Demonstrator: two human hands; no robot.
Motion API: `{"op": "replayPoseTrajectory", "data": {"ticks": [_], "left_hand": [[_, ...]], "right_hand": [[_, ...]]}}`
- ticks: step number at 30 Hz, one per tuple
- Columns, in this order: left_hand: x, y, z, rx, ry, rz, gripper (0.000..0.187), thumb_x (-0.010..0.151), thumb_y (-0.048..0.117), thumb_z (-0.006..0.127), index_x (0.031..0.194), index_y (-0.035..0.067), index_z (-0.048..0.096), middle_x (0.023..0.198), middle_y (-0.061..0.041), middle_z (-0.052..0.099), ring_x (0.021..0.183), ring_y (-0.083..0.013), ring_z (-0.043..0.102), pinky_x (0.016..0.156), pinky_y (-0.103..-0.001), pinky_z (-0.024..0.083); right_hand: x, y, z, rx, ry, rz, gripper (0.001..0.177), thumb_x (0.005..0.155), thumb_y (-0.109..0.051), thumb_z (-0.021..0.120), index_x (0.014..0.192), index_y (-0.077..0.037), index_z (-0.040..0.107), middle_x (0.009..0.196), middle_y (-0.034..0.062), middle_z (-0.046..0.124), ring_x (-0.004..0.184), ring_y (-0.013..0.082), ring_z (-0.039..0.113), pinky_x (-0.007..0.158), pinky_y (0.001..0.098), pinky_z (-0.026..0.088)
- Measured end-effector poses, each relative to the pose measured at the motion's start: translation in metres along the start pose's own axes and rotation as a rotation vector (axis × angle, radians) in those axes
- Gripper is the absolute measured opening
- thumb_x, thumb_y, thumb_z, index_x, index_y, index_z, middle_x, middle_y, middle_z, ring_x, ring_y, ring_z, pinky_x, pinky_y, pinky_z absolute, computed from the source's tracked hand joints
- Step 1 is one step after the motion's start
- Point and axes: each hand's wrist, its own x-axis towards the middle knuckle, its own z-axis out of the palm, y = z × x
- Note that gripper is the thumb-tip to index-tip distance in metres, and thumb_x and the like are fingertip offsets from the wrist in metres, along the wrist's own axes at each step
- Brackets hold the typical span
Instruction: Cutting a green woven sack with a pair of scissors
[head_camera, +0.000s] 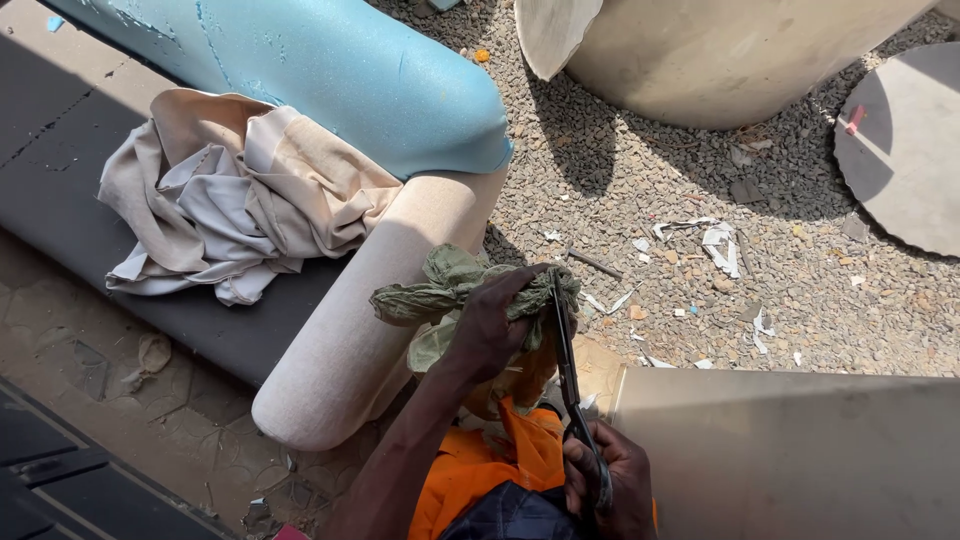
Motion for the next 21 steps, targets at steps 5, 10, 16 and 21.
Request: {"op": "replayPoseTrajectory", "data": {"ticks": [5,10,16,21], "left_hand": [[-0.016,-0.024,0.049,0.092,-0.048,0.005,0.075,0.103,0.015,0.078,0.173,-0.005,0.063,0.172,-0.034,0.074,0.157,-0.0560,0.071,0.136,-0.064,0.055],[0.000,0.027,0.033,0.115,-0.080,-0.014,0.070,0.102,0.005,0.070,0.170,-0.007,0.063,0.159,-0.031,0.077,0.145,-0.0531,0.073,0.133,-0.064,0.053],[-0.015,-0.002,0.033,0.151,-0.133,-0.041,0.076,0.101,0.004,0.072,0.175,-0.007,0.060,0.167,-0.033,0.076,0.154,-0.0546,0.071,0.133,-0.063,0.057],[-0.023,-0.021,0.027,0.177,-0.142,-0.068,0.067,0.121,0.028,0.077,0.177,-0.005,0.059,0.171,-0.033,0.076,0.155,-0.0543,0.073,0.128,-0.062,0.060]], "right_hand": [[0.005,0.015,0.029,0.423,-0.244,-0.171,0.092,0.100,-0.086,0.089,0.113,0.004,0.072,0.072,0.0130,0.059,0.049,0.0307,0.064,0.049,0.0458,0.049],[-0.007,-0.003,0.042,0.666,-0.240,-0.182,0.090,0.107,-0.078,0.089,0.114,0.009,0.069,0.081,0.0114,0.055,0.057,0.0224,0.052,0.046,0.0401,0.047],[-0.008,0.024,0.043,0.906,-0.233,0.077,0.098,0.110,-0.092,0.064,0.120,0.005,0.068,0.087,0.0063,0.050,0.058,0.0175,0.047,0.049,0.0353,0.044],[-0.003,0.022,0.035,0.899,-0.202,0.257,0.094,0.118,-0.081,0.060,0.132,0.012,0.068,0.091,0.0136,0.054,0.063,0.0258,0.049,0.051,0.0478,0.049]]}}
